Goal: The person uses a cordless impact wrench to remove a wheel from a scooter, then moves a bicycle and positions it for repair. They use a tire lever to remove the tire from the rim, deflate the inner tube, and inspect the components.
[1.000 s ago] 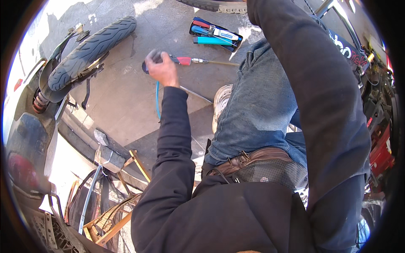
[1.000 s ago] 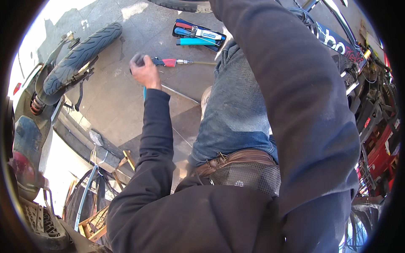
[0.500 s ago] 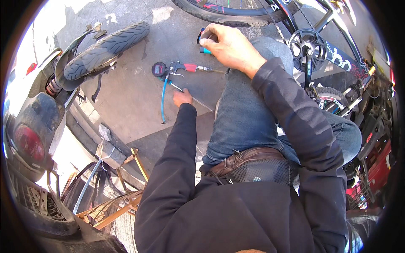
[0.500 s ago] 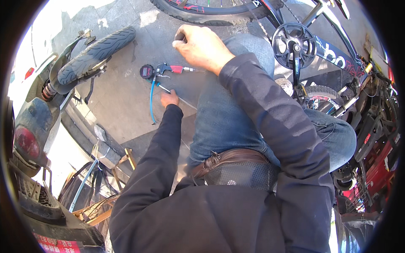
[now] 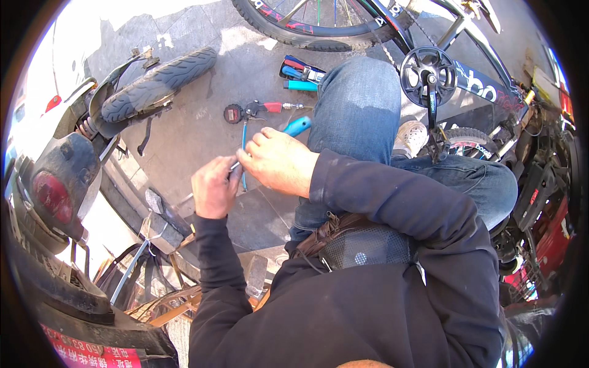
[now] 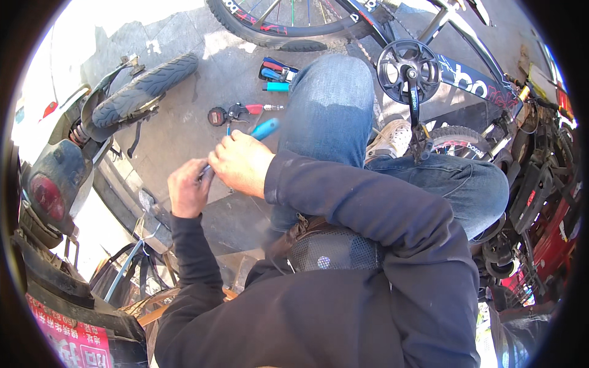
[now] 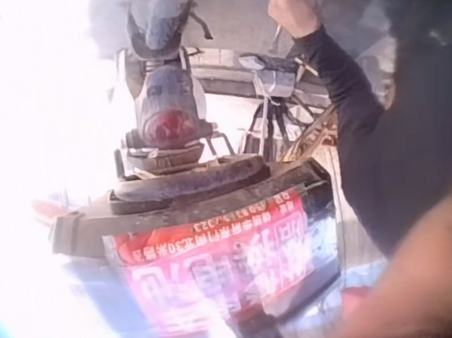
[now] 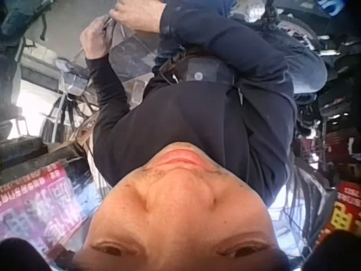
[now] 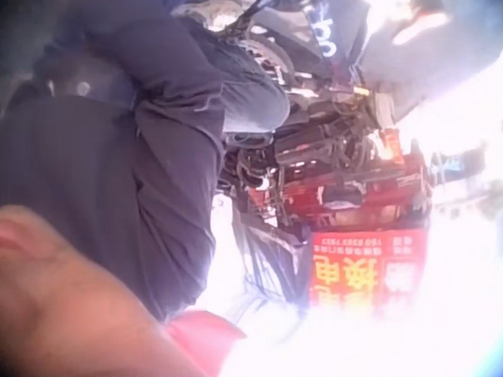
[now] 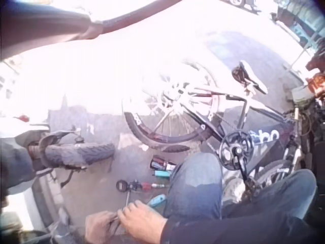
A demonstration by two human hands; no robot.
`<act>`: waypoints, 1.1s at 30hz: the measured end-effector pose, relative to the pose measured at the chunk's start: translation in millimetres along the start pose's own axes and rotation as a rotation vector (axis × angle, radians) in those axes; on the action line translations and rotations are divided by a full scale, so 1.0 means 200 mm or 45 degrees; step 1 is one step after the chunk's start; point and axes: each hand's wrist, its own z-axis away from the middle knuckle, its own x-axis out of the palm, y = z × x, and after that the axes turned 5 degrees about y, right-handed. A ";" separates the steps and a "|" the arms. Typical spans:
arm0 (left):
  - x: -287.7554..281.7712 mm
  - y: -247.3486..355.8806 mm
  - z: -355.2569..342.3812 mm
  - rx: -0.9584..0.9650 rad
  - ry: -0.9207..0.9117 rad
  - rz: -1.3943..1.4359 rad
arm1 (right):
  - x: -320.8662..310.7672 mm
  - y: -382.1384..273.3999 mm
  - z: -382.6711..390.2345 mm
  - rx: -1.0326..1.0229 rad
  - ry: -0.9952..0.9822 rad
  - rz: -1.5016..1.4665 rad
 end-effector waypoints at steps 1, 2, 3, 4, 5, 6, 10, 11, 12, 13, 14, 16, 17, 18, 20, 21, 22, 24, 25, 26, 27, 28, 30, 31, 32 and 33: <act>-0.04 0.02 -0.11 0.131 0.067 0.062 | -0.09 0.03 -0.05 0.031 0.030 0.037; -0.06 0.05 -0.21 0.257 0.158 0.078 | -0.19 0.05 -0.10 0.068 0.058 0.069; -0.05 0.10 -0.30 0.298 0.228 0.104 | -0.30 0.09 -0.11 0.151 0.017 0.086; -0.03 0.15 -0.41 0.512 0.425 0.097 | -0.42 0.13 -0.10 0.231 -0.019 0.092; 0.04 0.18 -0.48 0.615 0.744 0.160 | -0.52 0.16 -0.09 0.304 -0.034 0.109; 0.16 0.15 -0.53 0.560 1.058 0.149 | -0.58 0.19 -0.05 0.381 -0.051 0.120; 0.71 0.05 -0.85 -0.638 0.933 1.674 | -0.69 0.34 0.08 1.523 -0.272 -1.096; 0.86 0.08 -0.95 -0.793 0.691 1.906 | -0.66 0.36 0.12 1.657 -0.090 -1.322; 0.97 0.09 -1.03 -0.955 0.468 2.104 | -0.58 0.36 0.16 1.750 0.074 -1.561; 1.08 0.06 -1.11 -1.042 0.282 2.289 | -0.51 0.32 0.14 1.881 0.204 -1.607; 1.19 0.02 -1.19 -1.122 0.080 2.460 | -0.45 0.29 0.14 1.893 0.305 -1.730; 1.40 -0.08 -1.28 -0.787 -0.101 2.760 | -0.31 0.25 0.11 1.945 0.408 -1.818; 1.44 -0.06 -1.26 -0.826 -0.114 2.823 | -0.25 0.24 0.12 1.928 0.460 -1.810; 1.45 -0.05 -1.29 -0.841 -0.118 2.736 | -0.22 0.24 0.12 1.909 0.508 -1.802; 1.47 -0.11 -1.31 -0.955 0.006 2.861 | -0.17 0.24 0.13 1.941 0.514 -1.851; 1.43 -0.09 -1.34 -1.036 0.011 2.870 | -0.16 0.25 0.14 1.948 0.495 -1.891; 1.40 -0.06 -1.32 -0.962 0.014 2.805 | -0.15 0.26 0.15 1.954 0.472 -1.932; 1.33 -0.13 -1.34 -0.944 0.059 2.623 | -0.05 0.27 0.16 2.006 0.445 -1.779; 1.30 -0.15 -1.36 -0.922 -0.023 2.561 | 0.02 0.27 0.18 2.043 0.442 -1.701; 1.28 -0.17 -1.38 -0.886 -0.115 2.588 | 0.04 0.26 0.17 2.078 0.439 -1.624; 1.27 -0.18 -1.39 -0.896 -0.102 2.568 | 0.06 0.26 0.16 2.099 0.455 -1.635; 1.27 -0.19 -1.39 -0.906 -0.090 2.547 | 0.08 0.26 0.15 2.120 0.470 -1.646; 1.28 -0.23 -1.41 -0.799 -0.164 2.694 | 0.08 0.24 0.12 2.160 0.499 -1.678; 1.30 -0.23 -1.42 -0.777 -0.087 2.699 | 0.09 0.23 0.11 2.176 0.522 -1.699; 1.32 -0.26 -1.44 -0.784 -0.070 2.670 | 0.09 0.22 0.09 2.178 0.543 -1.720; 1.33 -0.29 -1.46 -0.790 -0.055 2.642 | 0.13 0.21 0.09 2.182 0.554 -1.752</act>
